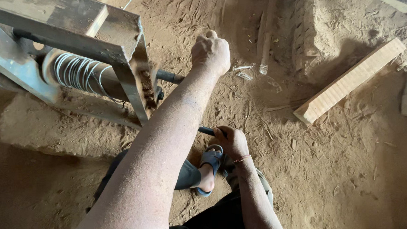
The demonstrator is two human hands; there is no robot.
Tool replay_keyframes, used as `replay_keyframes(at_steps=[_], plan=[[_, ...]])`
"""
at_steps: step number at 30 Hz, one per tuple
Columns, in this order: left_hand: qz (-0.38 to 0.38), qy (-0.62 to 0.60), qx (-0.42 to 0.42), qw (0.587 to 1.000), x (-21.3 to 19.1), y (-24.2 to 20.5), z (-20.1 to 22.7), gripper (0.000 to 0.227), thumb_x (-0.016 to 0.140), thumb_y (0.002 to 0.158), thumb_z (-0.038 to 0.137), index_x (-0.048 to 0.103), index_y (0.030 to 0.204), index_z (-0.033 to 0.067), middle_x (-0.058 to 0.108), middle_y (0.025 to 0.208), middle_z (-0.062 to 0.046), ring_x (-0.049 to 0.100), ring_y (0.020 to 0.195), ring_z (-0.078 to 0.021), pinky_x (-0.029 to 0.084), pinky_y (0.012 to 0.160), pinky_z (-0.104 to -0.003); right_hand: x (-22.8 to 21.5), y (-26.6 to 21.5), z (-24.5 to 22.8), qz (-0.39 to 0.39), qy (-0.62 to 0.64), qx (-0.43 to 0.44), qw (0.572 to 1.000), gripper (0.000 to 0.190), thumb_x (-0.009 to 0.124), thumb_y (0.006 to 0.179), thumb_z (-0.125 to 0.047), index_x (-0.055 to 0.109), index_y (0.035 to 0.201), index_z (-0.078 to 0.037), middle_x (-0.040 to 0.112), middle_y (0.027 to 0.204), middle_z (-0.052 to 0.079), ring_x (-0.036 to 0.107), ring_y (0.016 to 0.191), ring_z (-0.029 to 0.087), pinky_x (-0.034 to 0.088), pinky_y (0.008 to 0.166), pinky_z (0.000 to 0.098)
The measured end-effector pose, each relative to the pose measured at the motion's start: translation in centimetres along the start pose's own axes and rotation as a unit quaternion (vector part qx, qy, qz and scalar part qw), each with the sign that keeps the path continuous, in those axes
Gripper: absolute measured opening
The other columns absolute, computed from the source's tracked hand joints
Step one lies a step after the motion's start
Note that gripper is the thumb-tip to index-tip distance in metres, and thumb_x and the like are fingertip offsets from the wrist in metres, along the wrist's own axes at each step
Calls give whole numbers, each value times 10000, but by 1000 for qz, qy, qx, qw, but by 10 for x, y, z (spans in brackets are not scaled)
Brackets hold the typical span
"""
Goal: The person rotates a wooden handle on a mechanical winding machine, winding a thin cord or wire onto a larger spool.
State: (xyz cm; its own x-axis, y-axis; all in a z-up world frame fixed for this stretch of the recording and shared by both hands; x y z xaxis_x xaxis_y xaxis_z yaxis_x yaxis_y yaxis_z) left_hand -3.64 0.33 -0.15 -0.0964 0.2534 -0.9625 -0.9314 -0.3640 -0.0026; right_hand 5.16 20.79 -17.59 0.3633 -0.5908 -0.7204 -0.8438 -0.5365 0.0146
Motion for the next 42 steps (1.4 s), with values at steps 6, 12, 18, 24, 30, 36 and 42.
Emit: replay_keyframes(at_steps=[6, 12, 18, 24, 30, 36, 42], plan=[[-33, -2, -17, 999, 2, 15, 1, 365, 773, 852, 213, 707, 1149, 11, 501, 1319, -194, 593, 1098, -347, 619, 792, -381, -7, -6, -7, 11, 11, 1, 1000, 255, 695, 923, -311, 794, 1036, -105, 730, 711, 146, 729, 608, 251, 548, 584, 371], [-59, -4, -28, 998, 1, 27, 1, 347, 760, 860, 202, 710, 1146, 12, 526, 1289, -193, 608, 1078, -341, 619, 789, -385, -13, -10, -12, 26, 45, -43, 998, 209, 701, 941, -250, 784, 1028, -79, 736, 734, 150, 751, 642, 205, 569, 602, 341], [-74, -6, -33, 997, 1, 35, 0, 329, 747, 868, 191, 714, 1142, 13, 552, 1260, -193, 623, 1058, -335, 619, 787, -389, -18, -14, -14, 36, 93, -44, 994, 202, 700, 945, -214, 772, 1035, -48, 775, 801, 137, 776, 719, 159, 597, 660, 312], [-80, -8, -35, 996, 2, 38, 0, 311, 734, 875, 179, 717, 1139, 15, 577, 1230, -192, 638, 1039, -328, 619, 785, -392, -15, -12, -2, 18, 116, -19, 993, 249, 693, 949, -229, 770, 1075, -30, 801, 862, 128, 775, 785, 158, 603, 715, 301], [-86, -12, -29, 996, 8, 40, -1, 295, 720, 883, 168, 721, 1136, 16, 602, 1200, -192, 652, 1019, -322, 619, 783, -396, 6, 0, 64, 28, 470, 17, 882, 457, 581, 1007, -405, 747, 1151, -4, 796, 946, 95, 764, 900, 176, 622, 842, 316], [-89, -13, -23, 996, 9, 42, 4, 280, 707, 891, 157, 725, 1133, 17, 627, 1170, -191, 667, 999, -316, 619, 781, -400, 36, 26, 104, 17, 364, 90, 927, 498, 732, 1007, -306, 643, 1344, 49, 687, 1111, 231, 701, 880, 221, 598, 776, 384], [-86, -8, -20, 996, 7, 37, -2, 265, 694, 899, 146, 728, 1129, 18, 652, 1140, -191, 682, 979, -309, 619, 779, -404, 114, 21, 40, -81, 153, -138, 975, 1034, 864, 808, -500, 347, 1556, -7, 462, 1530, 260, 470, 1420, 402, 404, 1169, 506]])
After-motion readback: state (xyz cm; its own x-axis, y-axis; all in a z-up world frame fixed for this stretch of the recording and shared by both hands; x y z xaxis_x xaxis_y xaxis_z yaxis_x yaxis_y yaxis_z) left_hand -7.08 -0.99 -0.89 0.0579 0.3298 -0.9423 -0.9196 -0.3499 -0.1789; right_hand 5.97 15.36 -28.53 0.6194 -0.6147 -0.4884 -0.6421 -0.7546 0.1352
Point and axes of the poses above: each hand's wrist, its own y-axis towards the middle knuckle, its own x-axis out of the palm, z = x × y, the point moved 5 cm from there along y, towards the middle knuckle
